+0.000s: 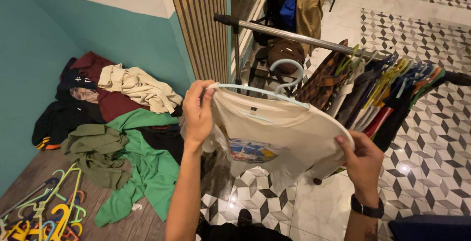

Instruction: The person picks up a white t-shirt, places it on a hanger, and hangs it on a clothing rack. Then the person picks up a green shirt, places it on a hanger, and hangs it on the same rack.

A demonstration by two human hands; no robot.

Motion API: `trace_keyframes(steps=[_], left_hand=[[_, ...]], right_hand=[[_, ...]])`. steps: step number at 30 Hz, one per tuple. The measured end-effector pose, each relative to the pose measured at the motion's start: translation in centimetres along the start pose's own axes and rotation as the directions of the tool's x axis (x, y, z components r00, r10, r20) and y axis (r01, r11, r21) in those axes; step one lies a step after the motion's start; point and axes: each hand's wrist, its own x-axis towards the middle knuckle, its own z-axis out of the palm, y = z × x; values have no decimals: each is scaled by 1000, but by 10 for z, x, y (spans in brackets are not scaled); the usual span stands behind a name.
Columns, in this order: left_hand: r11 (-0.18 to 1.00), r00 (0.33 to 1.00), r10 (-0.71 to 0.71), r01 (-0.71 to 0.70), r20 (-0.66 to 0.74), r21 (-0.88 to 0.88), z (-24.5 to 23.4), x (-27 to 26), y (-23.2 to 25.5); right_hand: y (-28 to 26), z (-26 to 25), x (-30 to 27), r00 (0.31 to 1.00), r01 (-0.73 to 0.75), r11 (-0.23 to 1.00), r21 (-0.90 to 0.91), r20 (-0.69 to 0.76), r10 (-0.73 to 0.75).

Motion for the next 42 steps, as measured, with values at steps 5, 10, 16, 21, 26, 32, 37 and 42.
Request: trace_keyframes(steps=[5,10,16,21,26,32,37,42], left_hand=[[992,999,-46,44,-14,-116,-7,1,-11],[980,993,-117,116,6,-159,-9,-1,-16],[998,998,-24,26,58,-48,-1,-6,-13],[1000,990,-24,24,138,3,9,-8,0],[994,972,-58,35,226,103,0,-8,4],[964,934,-170,224,314,-144,-12,-6,-18],[861,885,-346,431,312,-269,-13,-25,-62],[827,842,-452,519,294,-215,-15,-63,-110]], right_hand=[[29,-17,-13,998,-47,997,-59,-33,45],[32,-28,-15,986,19,981,-192,-161,-51],[-31,-9,-2,912,310,881,-358,-151,-382],[-82,18,18,919,374,898,-234,225,-324],[-75,39,20,943,298,896,-331,246,-223],[-55,45,12,963,269,927,-263,75,-258],[-46,23,15,956,285,929,-237,-1,-294],[-42,-3,8,966,183,942,-282,-126,-226]])
